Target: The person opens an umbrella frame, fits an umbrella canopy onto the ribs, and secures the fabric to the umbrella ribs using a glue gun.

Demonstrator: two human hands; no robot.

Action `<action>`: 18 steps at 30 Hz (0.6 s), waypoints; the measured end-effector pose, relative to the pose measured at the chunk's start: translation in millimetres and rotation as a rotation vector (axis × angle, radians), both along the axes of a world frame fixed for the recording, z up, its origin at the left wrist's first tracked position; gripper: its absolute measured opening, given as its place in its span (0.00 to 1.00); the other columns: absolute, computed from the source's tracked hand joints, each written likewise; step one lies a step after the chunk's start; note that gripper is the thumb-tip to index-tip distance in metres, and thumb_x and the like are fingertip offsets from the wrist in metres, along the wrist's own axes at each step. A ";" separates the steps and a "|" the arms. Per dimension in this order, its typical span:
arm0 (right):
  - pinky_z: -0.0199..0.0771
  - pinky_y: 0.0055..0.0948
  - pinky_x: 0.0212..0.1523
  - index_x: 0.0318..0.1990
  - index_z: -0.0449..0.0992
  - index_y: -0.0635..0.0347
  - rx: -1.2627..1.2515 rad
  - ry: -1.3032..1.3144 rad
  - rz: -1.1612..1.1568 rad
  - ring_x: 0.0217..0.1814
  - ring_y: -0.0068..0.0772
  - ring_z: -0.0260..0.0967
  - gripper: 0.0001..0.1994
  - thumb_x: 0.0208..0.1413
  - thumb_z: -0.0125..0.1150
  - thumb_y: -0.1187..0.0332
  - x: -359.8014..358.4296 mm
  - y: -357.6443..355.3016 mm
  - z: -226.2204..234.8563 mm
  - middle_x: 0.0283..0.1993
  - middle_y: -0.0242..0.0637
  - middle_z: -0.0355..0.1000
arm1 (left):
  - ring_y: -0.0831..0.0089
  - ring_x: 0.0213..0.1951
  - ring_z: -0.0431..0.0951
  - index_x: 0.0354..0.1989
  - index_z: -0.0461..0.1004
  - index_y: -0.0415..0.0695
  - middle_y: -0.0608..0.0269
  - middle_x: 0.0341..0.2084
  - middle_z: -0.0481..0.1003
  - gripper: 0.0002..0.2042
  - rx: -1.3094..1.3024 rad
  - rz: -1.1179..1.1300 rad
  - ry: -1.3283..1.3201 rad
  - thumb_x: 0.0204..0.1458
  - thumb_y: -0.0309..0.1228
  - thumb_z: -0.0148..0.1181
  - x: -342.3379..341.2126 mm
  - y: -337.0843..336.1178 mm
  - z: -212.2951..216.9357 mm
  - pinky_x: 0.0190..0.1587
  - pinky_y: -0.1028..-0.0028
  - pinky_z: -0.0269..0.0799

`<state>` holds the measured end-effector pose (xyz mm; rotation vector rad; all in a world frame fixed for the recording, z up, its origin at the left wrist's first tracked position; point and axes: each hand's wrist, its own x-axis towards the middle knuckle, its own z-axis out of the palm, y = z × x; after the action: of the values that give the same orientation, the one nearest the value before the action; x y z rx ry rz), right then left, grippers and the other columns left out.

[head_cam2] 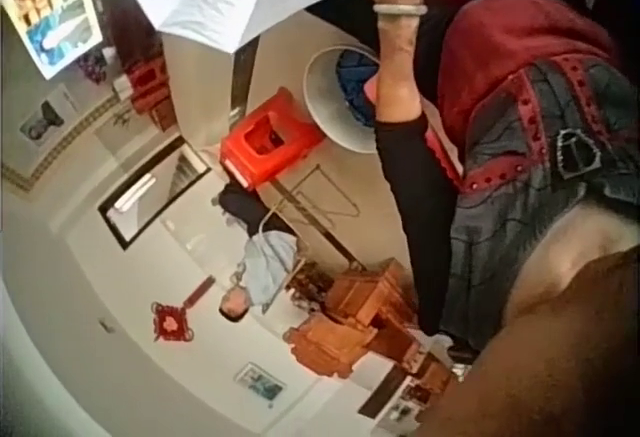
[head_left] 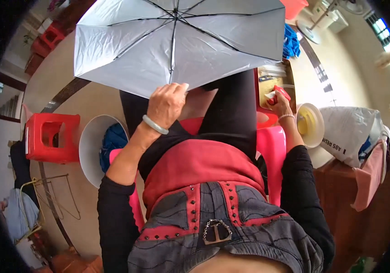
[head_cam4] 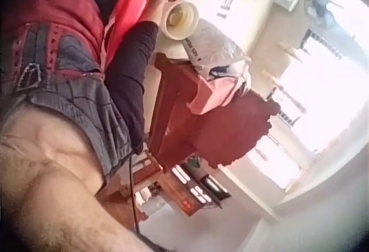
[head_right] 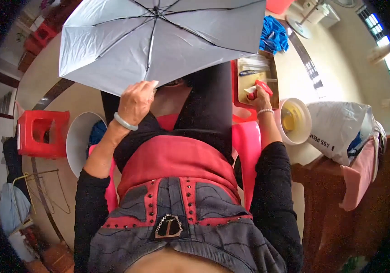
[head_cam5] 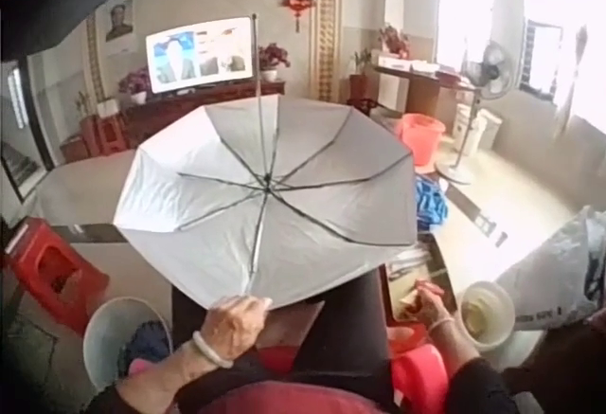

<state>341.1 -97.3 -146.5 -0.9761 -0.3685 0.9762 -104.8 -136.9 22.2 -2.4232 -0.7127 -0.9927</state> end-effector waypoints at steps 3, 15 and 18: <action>0.69 0.44 0.34 0.35 0.69 0.53 0.079 -0.168 -0.037 0.38 0.35 0.65 0.10 0.46 0.58 0.63 -1.4 -19.1 -23.8 0.32 0.32 0.68 | 0.60 0.31 0.73 0.38 0.70 0.40 0.56 0.27 0.72 0.10 -0.016 0.011 0.010 0.46 0.26 0.50 3.5 -5.2 -11.7 0.33 0.65 0.67; 0.67 0.27 0.22 0.30 0.69 0.61 -0.112 -0.600 -0.060 0.21 0.29 0.66 0.22 0.24 0.73 0.67 32.1 -91.6 -72.0 0.17 0.31 0.64 | 0.61 0.28 0.72 0.36 0.69 0.40 0.58 0.25 0.71 0.09 -0.088 -0.106 0.059 0.45 0.26 0.51 31.5 -8.6 -37.9 0.31 0.66 0.66; 0.66 0.27 0.20 0.28 0.68 0.61 -0.273 -0.367 -0.027 0.18 0.27 0.64 0.21 0.23 0.73 0.67 20.1 -101.1 -62.5 0.14 0.30 0.62 | 0.62 0.28 0.72 0.35 0.69 0.41 0.59 0.25 0.71 0.08 -0.111 -0.112 0.069 0.45 0.26 0.51 30.3 -11.3 -43.6 0.31 0.66 0.66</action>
<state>361.2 -198.4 -209.1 -1.4123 -0.5346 0.8341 -74.6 -148.2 -21.4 -2.6051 -0.6290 -0.9292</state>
